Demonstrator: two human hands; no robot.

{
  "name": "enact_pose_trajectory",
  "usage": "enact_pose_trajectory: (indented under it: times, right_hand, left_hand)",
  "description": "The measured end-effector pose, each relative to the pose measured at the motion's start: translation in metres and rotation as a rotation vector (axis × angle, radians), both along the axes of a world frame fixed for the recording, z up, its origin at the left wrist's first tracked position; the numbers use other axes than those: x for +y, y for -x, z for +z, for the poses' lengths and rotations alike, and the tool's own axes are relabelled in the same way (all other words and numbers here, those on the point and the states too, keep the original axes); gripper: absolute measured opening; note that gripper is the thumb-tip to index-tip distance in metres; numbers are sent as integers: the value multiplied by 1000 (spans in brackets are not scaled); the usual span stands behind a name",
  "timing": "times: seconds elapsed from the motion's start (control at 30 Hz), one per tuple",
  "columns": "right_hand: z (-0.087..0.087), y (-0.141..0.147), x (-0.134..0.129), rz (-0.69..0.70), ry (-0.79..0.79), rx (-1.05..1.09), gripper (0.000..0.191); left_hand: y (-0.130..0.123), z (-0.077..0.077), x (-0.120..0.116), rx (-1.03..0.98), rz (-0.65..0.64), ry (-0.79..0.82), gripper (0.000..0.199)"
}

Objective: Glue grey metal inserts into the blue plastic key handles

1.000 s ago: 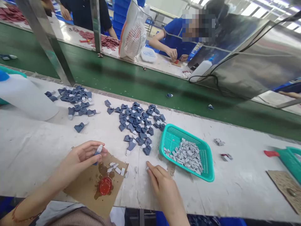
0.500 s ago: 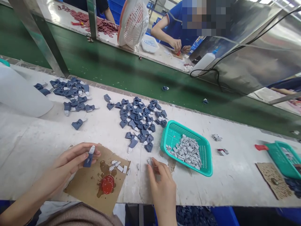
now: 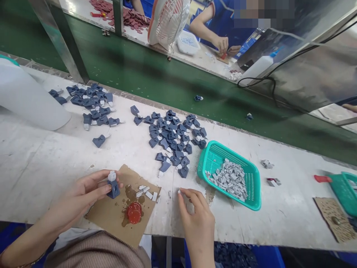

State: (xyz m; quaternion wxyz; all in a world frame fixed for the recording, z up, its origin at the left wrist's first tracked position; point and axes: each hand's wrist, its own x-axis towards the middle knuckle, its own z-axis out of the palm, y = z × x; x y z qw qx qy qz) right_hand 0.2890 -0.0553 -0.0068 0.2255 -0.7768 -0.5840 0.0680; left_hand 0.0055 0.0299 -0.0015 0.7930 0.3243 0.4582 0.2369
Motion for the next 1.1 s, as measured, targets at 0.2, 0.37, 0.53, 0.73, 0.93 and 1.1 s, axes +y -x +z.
enact_pose_trajectory:
  times: [0.2,0.37,0.53,0.73,0.93,1.1]
  right_hand:
    - [29,52,-10,243,-1,180,7]
    - [35,79,-13,427,49,215,11]
    - [31,81,-11,467,126,181,13]
    - [34,81,-10,469,210,195,11]
    - [33,85,-7,466,141,180,12]
    - [34,87,-6,462,141,187,13]
  left_hand:
    - [-3,-2,-5,-91,57,-103,12]
    - [-6,-3,-12,-106,73,-99,18]
    - [-8,-6,-19,-167,107,-95,17]
    - [-8,-13,-24,-177,119,-131,13]
    - [-10,-14,-26,-209,131,-143,12]
    - [-11,-11,-25,-223,128,-160,10]
